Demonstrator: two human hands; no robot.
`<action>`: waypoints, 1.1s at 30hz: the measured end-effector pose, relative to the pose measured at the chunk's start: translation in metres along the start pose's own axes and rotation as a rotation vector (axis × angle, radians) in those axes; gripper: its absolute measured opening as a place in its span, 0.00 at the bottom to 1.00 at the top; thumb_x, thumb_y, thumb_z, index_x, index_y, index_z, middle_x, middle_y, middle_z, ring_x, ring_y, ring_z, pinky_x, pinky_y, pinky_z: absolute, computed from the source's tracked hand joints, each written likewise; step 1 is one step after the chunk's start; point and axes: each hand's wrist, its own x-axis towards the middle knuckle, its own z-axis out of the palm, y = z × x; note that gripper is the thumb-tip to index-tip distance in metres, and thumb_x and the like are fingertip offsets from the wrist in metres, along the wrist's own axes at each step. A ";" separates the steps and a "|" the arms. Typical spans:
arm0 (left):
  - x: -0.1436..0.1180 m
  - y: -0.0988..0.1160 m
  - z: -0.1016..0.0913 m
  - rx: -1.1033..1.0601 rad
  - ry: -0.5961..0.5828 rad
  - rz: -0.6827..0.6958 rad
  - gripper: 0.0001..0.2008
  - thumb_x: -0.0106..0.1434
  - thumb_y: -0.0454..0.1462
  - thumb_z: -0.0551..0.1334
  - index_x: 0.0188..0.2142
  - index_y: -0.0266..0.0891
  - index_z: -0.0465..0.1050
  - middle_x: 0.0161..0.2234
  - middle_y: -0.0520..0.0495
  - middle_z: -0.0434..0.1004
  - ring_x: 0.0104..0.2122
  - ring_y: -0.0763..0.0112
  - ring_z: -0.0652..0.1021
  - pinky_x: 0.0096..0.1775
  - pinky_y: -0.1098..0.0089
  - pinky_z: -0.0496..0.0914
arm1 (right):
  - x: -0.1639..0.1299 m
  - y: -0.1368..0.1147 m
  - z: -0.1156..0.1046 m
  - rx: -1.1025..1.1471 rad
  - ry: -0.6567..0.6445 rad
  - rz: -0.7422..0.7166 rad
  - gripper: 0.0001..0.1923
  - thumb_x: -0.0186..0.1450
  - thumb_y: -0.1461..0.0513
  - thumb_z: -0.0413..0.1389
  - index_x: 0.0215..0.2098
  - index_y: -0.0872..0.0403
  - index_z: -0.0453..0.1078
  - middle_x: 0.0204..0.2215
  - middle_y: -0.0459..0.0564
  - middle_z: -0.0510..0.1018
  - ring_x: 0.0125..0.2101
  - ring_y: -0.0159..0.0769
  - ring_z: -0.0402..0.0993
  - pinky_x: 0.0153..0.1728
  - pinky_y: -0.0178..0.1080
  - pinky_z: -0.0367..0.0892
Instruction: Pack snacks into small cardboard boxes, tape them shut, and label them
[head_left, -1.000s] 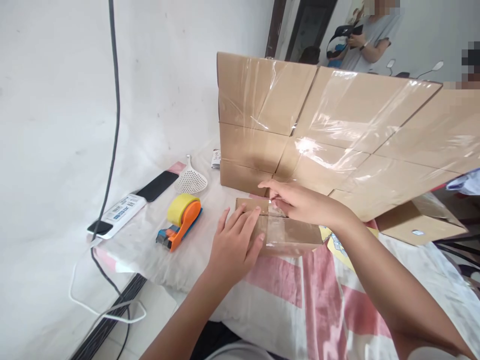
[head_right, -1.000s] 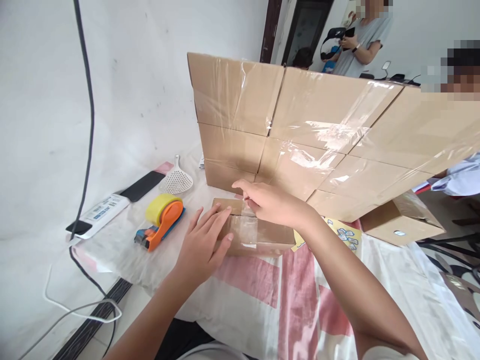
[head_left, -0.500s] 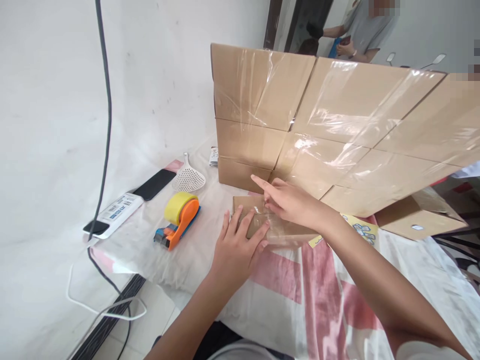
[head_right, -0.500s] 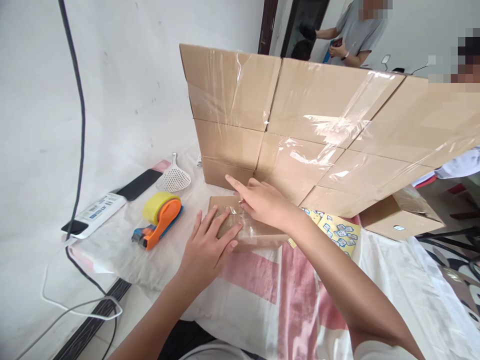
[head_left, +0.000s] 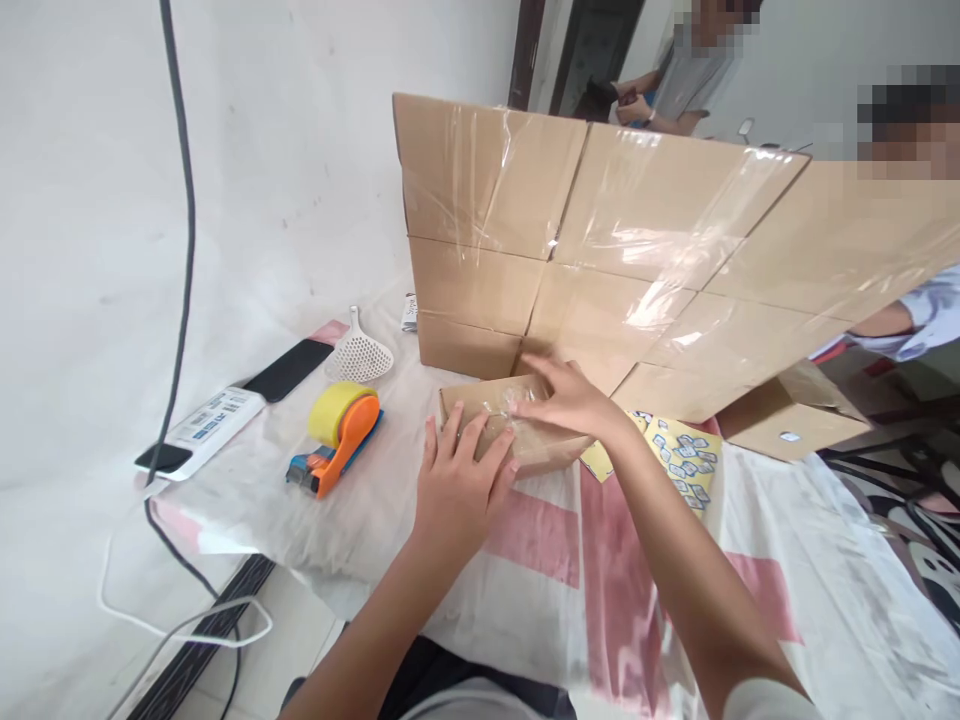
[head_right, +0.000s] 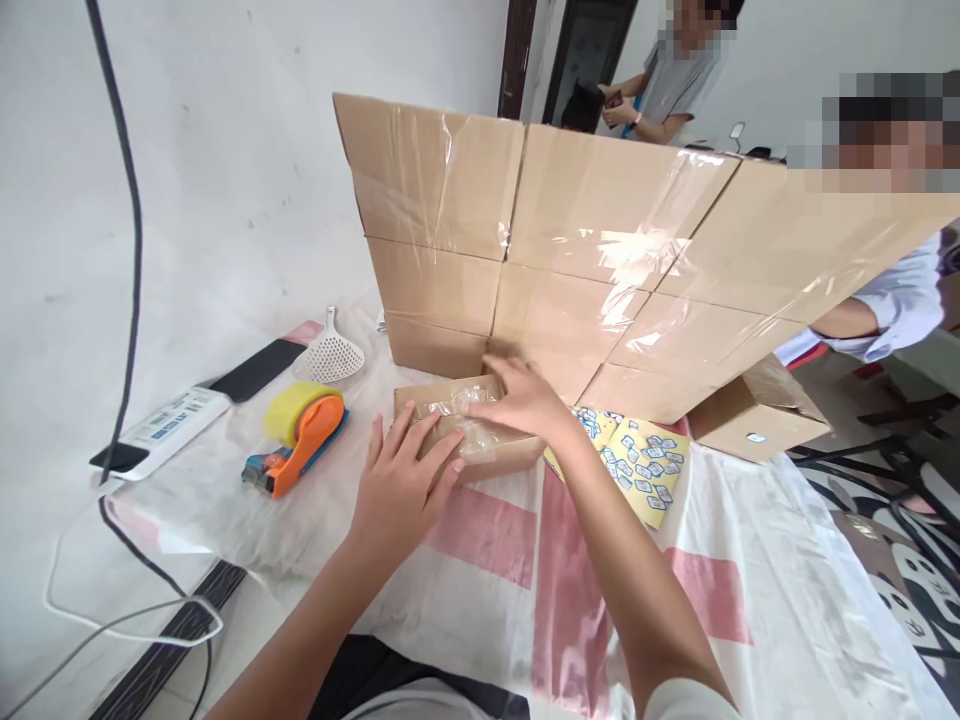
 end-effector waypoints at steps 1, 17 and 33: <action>0.000 0.006 0.000 -0.012 0.003 -0.005 0.15 0.72 0.41 0.58 0.53 0.43 0.79 0.61 0.42 0.76 0.66 0.42 0.68 0.66 0.36 0.56 | -0.006 -0.004 0.003 -0.005 -0.035 0.031 0.50 0.57 0.34 0.60 0.69 0.49 0.60 0.66 0.59 0.65 0.66 0.61 0.56 0.62 0.60 0.60; -0.083 0.009 0.080 0.064 -0.314 -0.006 0.24 0.71 0.38 0.54 0.64 0.33 0.69 0.66 0.33 0.67 0.64 0.45 0.71 0.62 0.39 0.65 | -0.135 0.169 -0.022 0.209 0.529 0.415 0.18 0.66 0.50 0.54 0.43 0.54 0.75 0.47 0.64 0.80 0.41 0.50 0.78 0.37 0.48 0.72; 0.053 -0.094 0.048 -0.776 0.051 -0.573 0.39 0.59 0.44 0.66 0.69 0.46 0.60 0.70 0.45 0.62 0.66 0.51 0.67 0.66 0.48 0.63 | -0.186 0.264 -0.004 0.009 0.688 0.564 0.20 0.63 0.57 0.49 0.45 0.55 0.79 0.46 0.60 0.81 0.36 0.44 0.75 0.42 0.50 0.73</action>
